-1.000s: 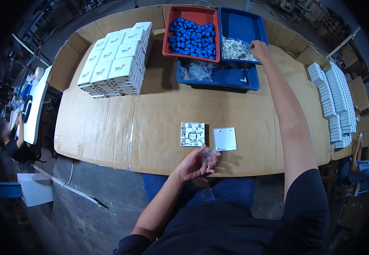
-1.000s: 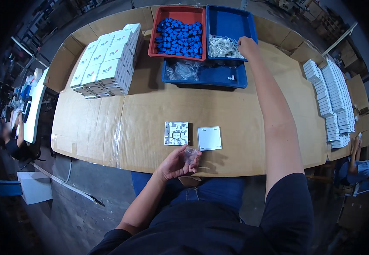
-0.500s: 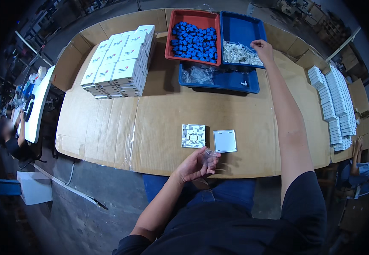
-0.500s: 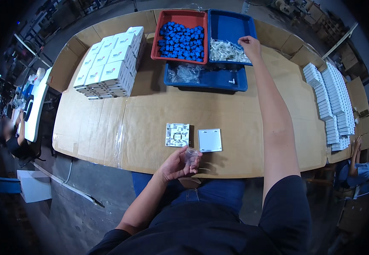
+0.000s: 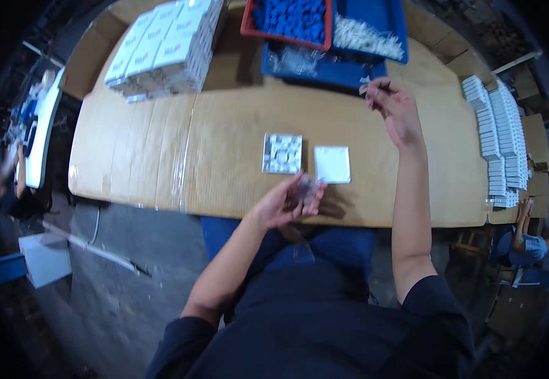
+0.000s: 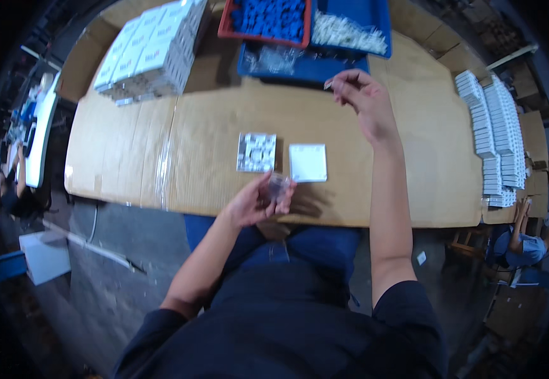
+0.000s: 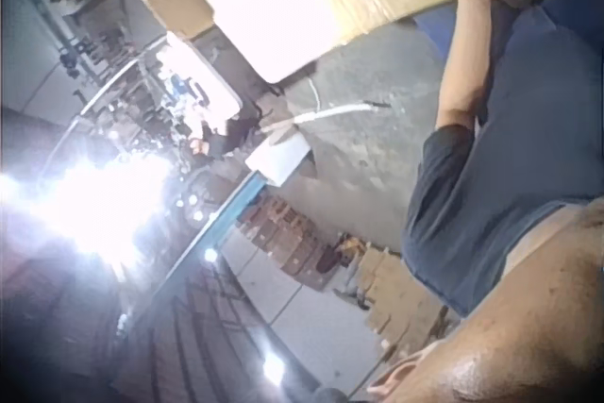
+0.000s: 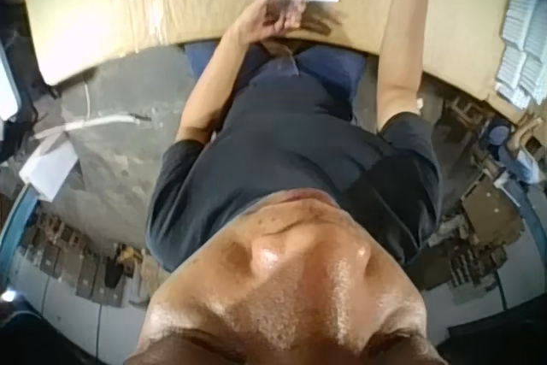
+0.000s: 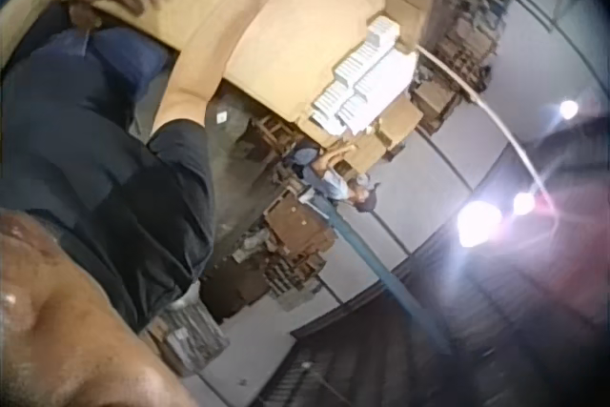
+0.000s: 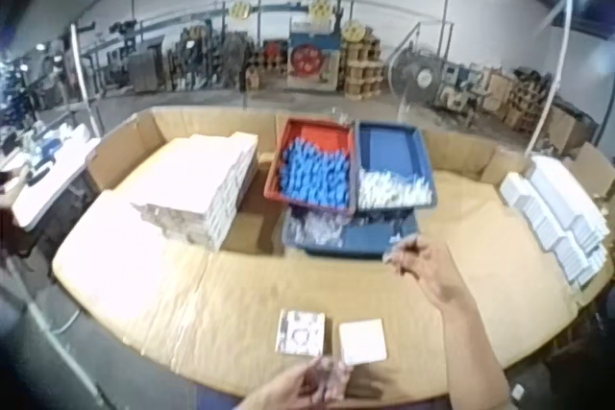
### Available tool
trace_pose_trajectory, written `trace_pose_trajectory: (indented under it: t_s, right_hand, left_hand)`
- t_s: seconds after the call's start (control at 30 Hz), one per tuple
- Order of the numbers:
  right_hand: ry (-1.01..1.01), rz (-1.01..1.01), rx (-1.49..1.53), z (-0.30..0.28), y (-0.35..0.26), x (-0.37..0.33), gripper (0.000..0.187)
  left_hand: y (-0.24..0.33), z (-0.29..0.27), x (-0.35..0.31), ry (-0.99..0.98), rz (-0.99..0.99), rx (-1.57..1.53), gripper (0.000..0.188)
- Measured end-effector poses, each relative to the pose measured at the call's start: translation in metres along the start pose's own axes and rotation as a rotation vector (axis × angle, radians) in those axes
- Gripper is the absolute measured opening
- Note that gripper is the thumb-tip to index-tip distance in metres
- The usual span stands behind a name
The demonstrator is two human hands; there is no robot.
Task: The worker is assembling electronic junction boxes by inserting small components, sealing them with covers, and adding blue connector caps.
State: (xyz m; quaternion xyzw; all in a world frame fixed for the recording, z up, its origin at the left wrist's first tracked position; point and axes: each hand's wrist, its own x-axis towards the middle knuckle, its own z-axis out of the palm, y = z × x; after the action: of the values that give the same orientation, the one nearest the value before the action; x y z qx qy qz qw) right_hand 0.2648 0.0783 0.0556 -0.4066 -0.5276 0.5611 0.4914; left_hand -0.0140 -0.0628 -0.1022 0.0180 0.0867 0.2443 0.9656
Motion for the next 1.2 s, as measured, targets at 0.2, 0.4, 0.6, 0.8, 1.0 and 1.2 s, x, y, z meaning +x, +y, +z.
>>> trace_pose_trajectory:
  t_s: [0.2, 0.4, 0.6, 0.8, 1.0, 1.2]
  right_hand:
    - [-0.065, 0.244, -0.162, 0.065, 0.058, -0.103, 0.008]
    - [-0.228, 0.329, -0.234, 0.071, 0.056, -0.118, 0.007]
    - [-0.430, 0.253, -0.419, 0.079, 0.037, -0.115, 0.009]
    - [-0.389, 0.361, -0.373, 0.088, 0.038, -0.118, 0.018]
    - [-0.379, 0.300, -0.342, 0.085, 0.050, -0.124, 0.028]
    - [-0.463, 0.341, -0.370, 0.097, 0.060, -0.122, 0.037]
  left_hand:
    - [-0.007, 0.015, 0.006, -0.018, 0.147, 0.156, 0.060]
    - [-0.009, 0.020, 0.002, 0.094, 0.119, 0.324, 0.056]
    - [-0.016, 0.012, 0.000, 0.078, 0.131, 0.231, 0.044]
    - [-0.016, 0.022, -0.005, 0.092, 0.163, 0.264, 0.043]
    - [-0.017, 0.014, -0.004, 0.067, 0.151, 0.225, 0.046]
    - [-0.016, 0.004, -0.007, 0.058, 0.136, 0.278, 0.047]
